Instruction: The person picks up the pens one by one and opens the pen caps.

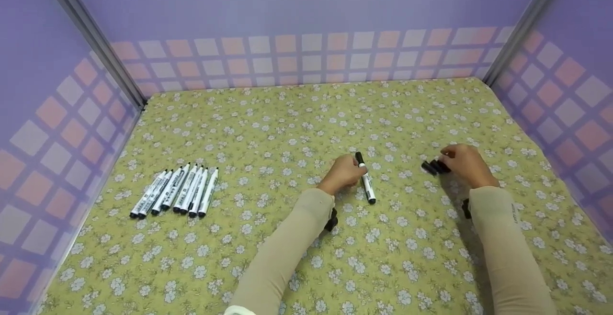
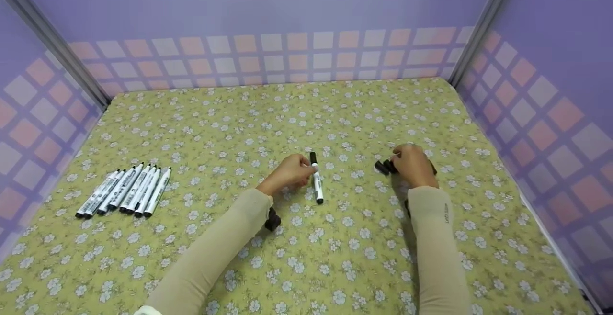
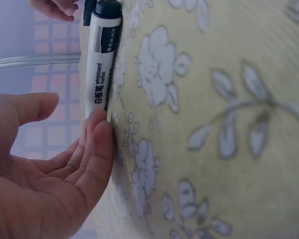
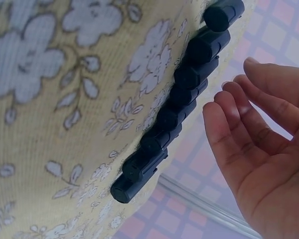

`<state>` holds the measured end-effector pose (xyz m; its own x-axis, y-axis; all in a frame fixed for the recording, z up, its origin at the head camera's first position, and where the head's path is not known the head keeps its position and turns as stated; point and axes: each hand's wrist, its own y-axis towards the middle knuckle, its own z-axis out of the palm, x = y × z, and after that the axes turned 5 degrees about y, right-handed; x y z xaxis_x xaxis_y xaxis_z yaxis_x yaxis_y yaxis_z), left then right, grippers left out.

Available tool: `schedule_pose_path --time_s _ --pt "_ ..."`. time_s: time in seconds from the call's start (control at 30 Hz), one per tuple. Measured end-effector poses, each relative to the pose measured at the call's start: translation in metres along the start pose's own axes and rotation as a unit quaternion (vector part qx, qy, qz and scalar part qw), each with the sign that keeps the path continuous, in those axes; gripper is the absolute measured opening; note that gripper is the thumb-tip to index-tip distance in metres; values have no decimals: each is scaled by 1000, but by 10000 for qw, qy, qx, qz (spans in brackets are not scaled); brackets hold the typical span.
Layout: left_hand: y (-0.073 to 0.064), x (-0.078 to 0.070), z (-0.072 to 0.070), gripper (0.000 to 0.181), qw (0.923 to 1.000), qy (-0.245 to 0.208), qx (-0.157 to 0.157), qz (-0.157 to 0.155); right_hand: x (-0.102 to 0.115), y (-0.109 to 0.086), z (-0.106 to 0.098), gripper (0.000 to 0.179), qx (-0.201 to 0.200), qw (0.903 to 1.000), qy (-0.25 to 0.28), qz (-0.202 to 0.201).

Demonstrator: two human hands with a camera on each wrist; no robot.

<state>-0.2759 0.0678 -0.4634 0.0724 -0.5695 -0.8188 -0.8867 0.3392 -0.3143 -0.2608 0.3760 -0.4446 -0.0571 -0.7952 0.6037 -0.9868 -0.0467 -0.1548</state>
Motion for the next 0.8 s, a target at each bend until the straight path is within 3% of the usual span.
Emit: schedule_pose_path --time_s 0.33,0.53,0.8 --pt "7 -8 9 43 9974 675 -151 -221 2 0 0 40 -158 9998 -50 -98" --pt "13 -9 13 35 9918 1216 -392 -80 3 1 1 39 -171 9995 -98 -253" --pt "15 -12 14 42 9939 996 -421 -217 1 3 2 38 -162 9994 -127 -296"
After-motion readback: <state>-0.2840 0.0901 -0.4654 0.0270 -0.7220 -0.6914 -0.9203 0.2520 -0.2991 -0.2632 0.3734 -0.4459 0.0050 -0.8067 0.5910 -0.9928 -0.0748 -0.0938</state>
